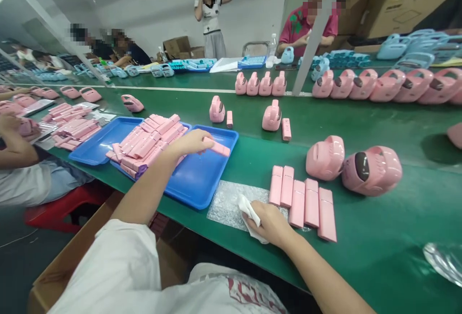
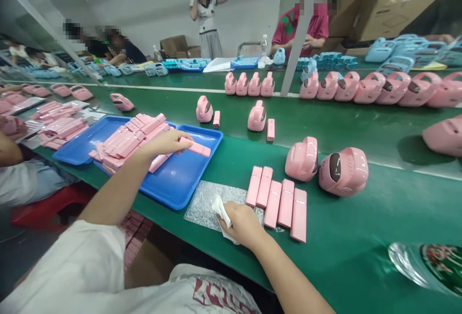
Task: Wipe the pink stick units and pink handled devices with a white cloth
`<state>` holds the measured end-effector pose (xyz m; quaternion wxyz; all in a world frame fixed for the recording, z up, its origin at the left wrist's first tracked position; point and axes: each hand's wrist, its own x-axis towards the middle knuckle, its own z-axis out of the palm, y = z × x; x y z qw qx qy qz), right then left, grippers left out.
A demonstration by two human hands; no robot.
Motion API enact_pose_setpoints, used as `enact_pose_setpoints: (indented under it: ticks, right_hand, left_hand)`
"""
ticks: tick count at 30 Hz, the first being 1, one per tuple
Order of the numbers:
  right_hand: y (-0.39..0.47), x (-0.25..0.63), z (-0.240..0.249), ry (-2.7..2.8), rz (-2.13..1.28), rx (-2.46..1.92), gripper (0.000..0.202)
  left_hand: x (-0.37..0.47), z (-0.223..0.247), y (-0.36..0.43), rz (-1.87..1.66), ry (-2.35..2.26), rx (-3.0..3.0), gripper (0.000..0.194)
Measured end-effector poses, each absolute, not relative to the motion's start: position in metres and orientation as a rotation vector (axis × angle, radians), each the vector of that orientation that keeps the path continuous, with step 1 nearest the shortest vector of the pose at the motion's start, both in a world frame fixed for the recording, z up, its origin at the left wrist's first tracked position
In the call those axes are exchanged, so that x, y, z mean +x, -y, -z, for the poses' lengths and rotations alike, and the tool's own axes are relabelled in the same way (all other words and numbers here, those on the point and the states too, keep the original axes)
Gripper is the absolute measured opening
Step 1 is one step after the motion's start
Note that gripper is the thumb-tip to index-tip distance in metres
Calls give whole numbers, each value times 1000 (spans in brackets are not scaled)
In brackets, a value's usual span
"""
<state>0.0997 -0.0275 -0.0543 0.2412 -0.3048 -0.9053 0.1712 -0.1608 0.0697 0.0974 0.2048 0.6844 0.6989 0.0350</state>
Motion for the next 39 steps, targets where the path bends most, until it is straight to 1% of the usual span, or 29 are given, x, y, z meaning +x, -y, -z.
enact_pose_setpoints:
  ticks: [2,3,5,7,9,15,19,23,26,28,31,35,37,39]
  right_hand:
    - [27,101,55,2488,-490,-840,17]
    - [28,102,55,2496,-502,-837,16]
    - [29,104,55,2505,-527,-835,16]
    - [31,105,53,2504,-557,-829,13]
    - [34,105,51,2510,-554,-802,11]
    - [39,101,47,2570,-477,-750,16]
    - [39,100,50,2547,-508,-734,14]
    - [35,102,50,2573,-553,-803,10]
    - [32,102,48,2540,-645,-849,5]
    - [30,101,47,2483,-705,-853,7]
    - [30,100,47,2419,-741,-840,10]
    - [30,100,48,2347,-780,-828,13]
    - [29,101,47,2300,-796,-841,18]
    - [28,102,44,2211,-841,-873,25]
  left_hand:
    - [-127,-101,-61,13,-1700,2104,28]
    - [-109,-100,-58,111,-1652,2184,28]
    - [-79,-91,-53,310,-1685,2267,30]
    - [-59,-77,-52,411,-1754,2295,31]
    - [-48,-65,-54,416,-1832,2303,30]
    - [-38,-50,-67,367,-2021,2245,27]
    - [-46,-47,-86,246,-1985,2201,22]
    - [-67,-46,-96,97,-1926,2178,23]
    - [-88,-48,-81,-13,-1900,2084,24]
    - [-104,-49,-64,-111,-1835,1991,26]
    - [-122,-46,-37,-341,-1688,1716,30]
    - [-125,-35,-11,-783,-1430,1147,39]
    - [-119,-29,-1,-895,-1253,935,46]
    - [-111,-22,8,-934,-1096,817,51]
